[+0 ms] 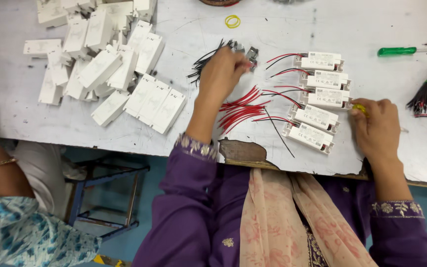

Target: The person organizes white rectangular led driver housings, then picks up black and red wires from the table. They use a screwdriver to secure the wires into the driver terminals and then attach plastic clips to the driver bodies.

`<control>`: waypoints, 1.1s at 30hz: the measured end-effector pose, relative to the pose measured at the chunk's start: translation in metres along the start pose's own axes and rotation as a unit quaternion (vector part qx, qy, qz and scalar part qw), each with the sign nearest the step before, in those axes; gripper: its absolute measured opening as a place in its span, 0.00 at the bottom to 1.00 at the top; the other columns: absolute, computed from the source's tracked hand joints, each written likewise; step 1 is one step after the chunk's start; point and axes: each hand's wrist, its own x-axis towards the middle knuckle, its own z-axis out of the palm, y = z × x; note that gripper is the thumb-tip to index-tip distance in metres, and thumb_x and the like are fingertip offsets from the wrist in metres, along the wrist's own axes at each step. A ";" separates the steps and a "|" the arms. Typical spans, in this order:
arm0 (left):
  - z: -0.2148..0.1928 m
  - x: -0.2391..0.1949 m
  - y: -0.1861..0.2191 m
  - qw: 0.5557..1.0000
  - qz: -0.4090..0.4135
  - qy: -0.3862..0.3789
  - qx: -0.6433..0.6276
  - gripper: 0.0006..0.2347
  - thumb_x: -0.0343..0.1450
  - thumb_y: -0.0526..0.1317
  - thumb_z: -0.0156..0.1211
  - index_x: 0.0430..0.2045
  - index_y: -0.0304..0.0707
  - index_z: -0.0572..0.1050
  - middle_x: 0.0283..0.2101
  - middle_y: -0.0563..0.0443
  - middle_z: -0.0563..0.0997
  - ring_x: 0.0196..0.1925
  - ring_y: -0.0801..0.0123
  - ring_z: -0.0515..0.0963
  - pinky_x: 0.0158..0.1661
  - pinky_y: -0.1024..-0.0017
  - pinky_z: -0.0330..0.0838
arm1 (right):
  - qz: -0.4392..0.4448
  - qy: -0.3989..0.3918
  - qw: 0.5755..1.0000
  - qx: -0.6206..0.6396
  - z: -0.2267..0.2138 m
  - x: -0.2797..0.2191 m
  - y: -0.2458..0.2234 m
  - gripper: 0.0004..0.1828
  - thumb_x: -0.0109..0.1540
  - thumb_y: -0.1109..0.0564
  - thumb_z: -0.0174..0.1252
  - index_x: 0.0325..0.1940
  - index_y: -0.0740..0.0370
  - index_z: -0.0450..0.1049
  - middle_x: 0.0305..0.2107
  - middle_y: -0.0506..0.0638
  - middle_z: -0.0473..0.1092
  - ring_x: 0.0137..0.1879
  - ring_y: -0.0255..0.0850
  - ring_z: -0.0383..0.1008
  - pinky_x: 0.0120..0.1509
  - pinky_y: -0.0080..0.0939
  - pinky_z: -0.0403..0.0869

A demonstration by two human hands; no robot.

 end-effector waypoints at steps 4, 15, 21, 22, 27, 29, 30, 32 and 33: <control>-0.002 -0.042 -0.006 0.997 -0.062 -0.051 -0.022 0.05 0.66 0.41 0.68 0.30 0.47 0.85 0.34 0.49 0.79 0.36 0.60 0.81 0.36 0.63 0.73 | 0.019 0.009 0.999 0.037 0.010 -0.011 0.010 0.07 0.76 0.56 0.58 0.58 0.54 0.76 0.40 0.56 0.64 0.49 0.51 0.63 0.59 0.50 0.64; 0.008 -0.051 -0.007 0.994 -0.074 -0.081 -0.023 0.06 0.68 0.43 0.67 0.31 0.44 0.85 0.34 0.48 0.82 0.36 0.60 0.82 0.38 0.64 0.73 | 0.018 0.049 0.997 0.055 0.012 -0.021 0.013 0.08 0.76 0.54 0.61 0.56 0.58 0.74 0.46 0.56 0.65 0.55 0.51 0.63 0.64 0.49 0.64; -0.010 -0.028 -0.013 0.998 -0.036 0.006 -0.049 0.07 0.70 0.42 0.66 0.36 0.41 0.82 0.35 0.49 0.82 0.36 0.61 0.82 0.38 0.65 0.75 | 0.030 0.057 0.996 0.057 0.014 -0.023 0.018 0.09 0.76 0.53 0.61 0.57 0.58 0.73 0.48 0.52 0.67 0.58 0.49 0.63 0.66 0.50 0.60; -0.008 -0.018 -0.015 0.999 -0.015 0.019 -0.039 0.07 0.70 0.42 0.67 0.37 0.41 0.81 0.36 0.50 0.82 0.37 0.62 0.83 0.39 0.65 0.76 | 0.026 0.062 0.997 0.047 0.015 -0.022 0.020 0.09 0.77 0.53 0.62 0.56 0.58 0.73 0.48 0.53 0.67 0.59 0.49 0.63 0.66 0.50 0.59; 0.033 0.033 -0.010 0.995 0.060 -0.035 0.069 0.19 0.59 0.44 0.75 0.42 0.45 0.78 0.40 0.46 0.80 0.40 0.54 0.82 0.35 0.59 0.75 | 0.025 0.098 0.994 0.046 0.013 -0.027 0.018 0.07 0.74 0.55 0.60 0.54 0.58 0.73 0.49 0.51 0.67 0.60 0.48 0.63 0.68 0.50 0.57; 0.056 0.043 -0.007 0.984 0.063 -0.055 0.158 0.24 0.55 0.46 0.77 0.44 0.44 0.75 0.44 0.39 0.77 0.41 0.46 0.81 0.35 0.54 0.76 | 0.032 0.117 0.991 0.048 0.012 -0.028 0.015 0.06 0.72 0.57 0.59 0.53 0.58 0.74 0.48 0.51 0.67 0.60 0.47 0.64 0.69 0.50 0.57; 0.064 0.046 -0.009 0.983 0.061 -0.051 0.166 0.22 0.57 0.42 0.74 0.43 0.44 0.74 0.42 0.39 0.77 0.40 0.47 0.81 0.35 0.54 0.76 | 0.037 0.125 0.990 0.050 0.010 -0.028 0.013 0.05 0.72 0.58 0.59 0.52 0.58 0.74 0.48 0.52 0.67 0.60 0.47 0.65 0.69 0.50 0.57; 0.079 0.053 -0.015 0.980 0.060 -0.043 0.183 0.17 0.62 0.36 0.70 0.43 0.42 0.73 0.40 0.39 0.78 0.38 0.48 0.82 0.35 0.55 0.76 | 0.049 0.133 0.988 0.058 0.007 -0.029 0.011 0.03 0.74 0.59 0.61 0.51 0.58 0.74 0.47 0.52 0.68 0.59 0.47 0.66 0.68 0.50 0.58; 0.086 0.055 -0.019 0.979 0.065 -0.042 0.187 0.14 0.64 0.35 0.68 0.42 0.43 0.73 0.40 0.41 0.78 0.39 0.49 0.82 0.36 0.55 0.76 | 0.053 0.135 0.987 0.063 0.006 -0.030 0.010 0.02 0.74 0.59 0.61 0.50 0.58 0.74 0.47 0.52 0.68 0.58 0.47 0.66 0.67 0.50 0.58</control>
